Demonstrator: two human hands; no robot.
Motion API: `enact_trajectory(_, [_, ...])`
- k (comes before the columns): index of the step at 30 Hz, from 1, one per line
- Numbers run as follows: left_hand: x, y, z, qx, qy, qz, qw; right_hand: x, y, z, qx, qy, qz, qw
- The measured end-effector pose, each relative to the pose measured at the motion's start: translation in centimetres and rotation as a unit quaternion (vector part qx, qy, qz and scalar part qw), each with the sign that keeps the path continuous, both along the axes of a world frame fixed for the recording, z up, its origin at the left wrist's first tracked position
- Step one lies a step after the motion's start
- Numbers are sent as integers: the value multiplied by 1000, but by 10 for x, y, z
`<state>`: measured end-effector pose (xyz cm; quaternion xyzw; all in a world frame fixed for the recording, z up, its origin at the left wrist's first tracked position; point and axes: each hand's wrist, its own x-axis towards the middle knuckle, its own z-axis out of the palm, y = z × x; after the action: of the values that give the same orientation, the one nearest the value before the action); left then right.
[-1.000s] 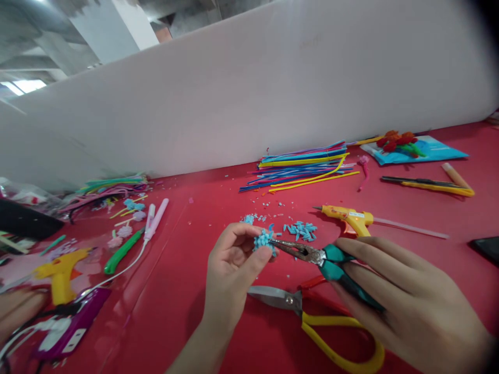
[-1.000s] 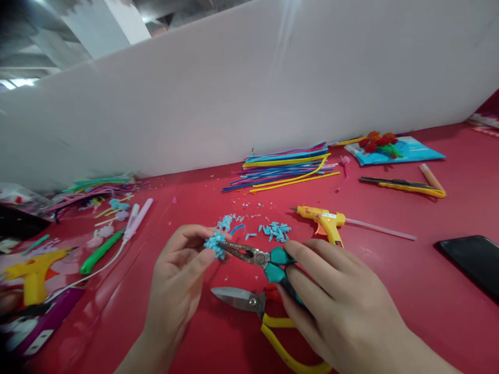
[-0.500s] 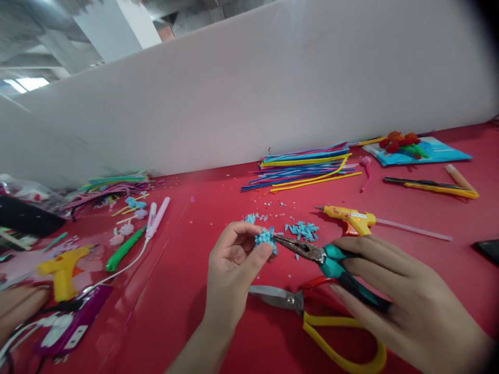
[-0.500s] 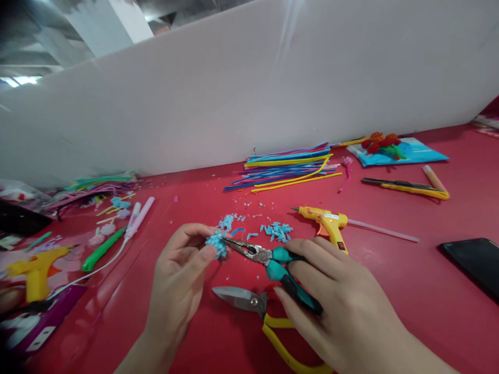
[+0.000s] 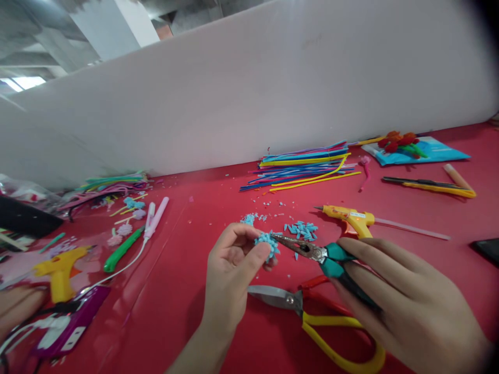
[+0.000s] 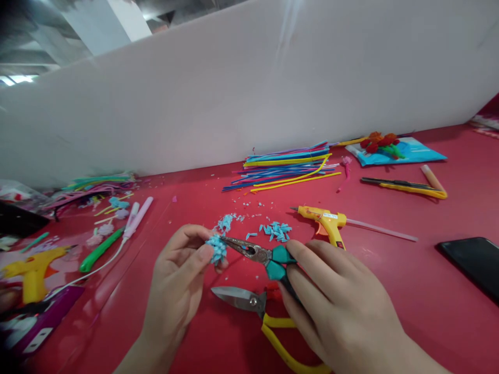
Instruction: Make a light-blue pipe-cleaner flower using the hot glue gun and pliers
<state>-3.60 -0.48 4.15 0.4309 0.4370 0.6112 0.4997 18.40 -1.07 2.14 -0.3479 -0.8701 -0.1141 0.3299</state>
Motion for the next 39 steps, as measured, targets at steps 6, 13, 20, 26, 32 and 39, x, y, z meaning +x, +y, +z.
enact_trajectory(6, [0, 0, 3, -15, -2, -2, 1000, 4, -1, -5, 62, -72, -13, 995])
enact_trajectory(13, [2, -1, 6, -41, -10, -6, 999, 8, 2, -8, 82, -85, -9, 993])
enact_trajectory(20, [0, 4, 4, 10, -16, 28, 999, 4, 7, 0, -48, 77, 10, 996])
enact_trajectory(26, [-3, 2, 1, 35, -11, 12, 999, 4, 7, 3, -136, 105, 17, 985])
enact_trajectory(32, [-1, 1, 2, 39, -9, 5, 999, 3, 5, 7, -152, 103, 27, 983])
enact_trajectory(39, [3, 2, 6, 21, -10, 28, 999, 1, 6, 7, -154, 109, 26, 982])
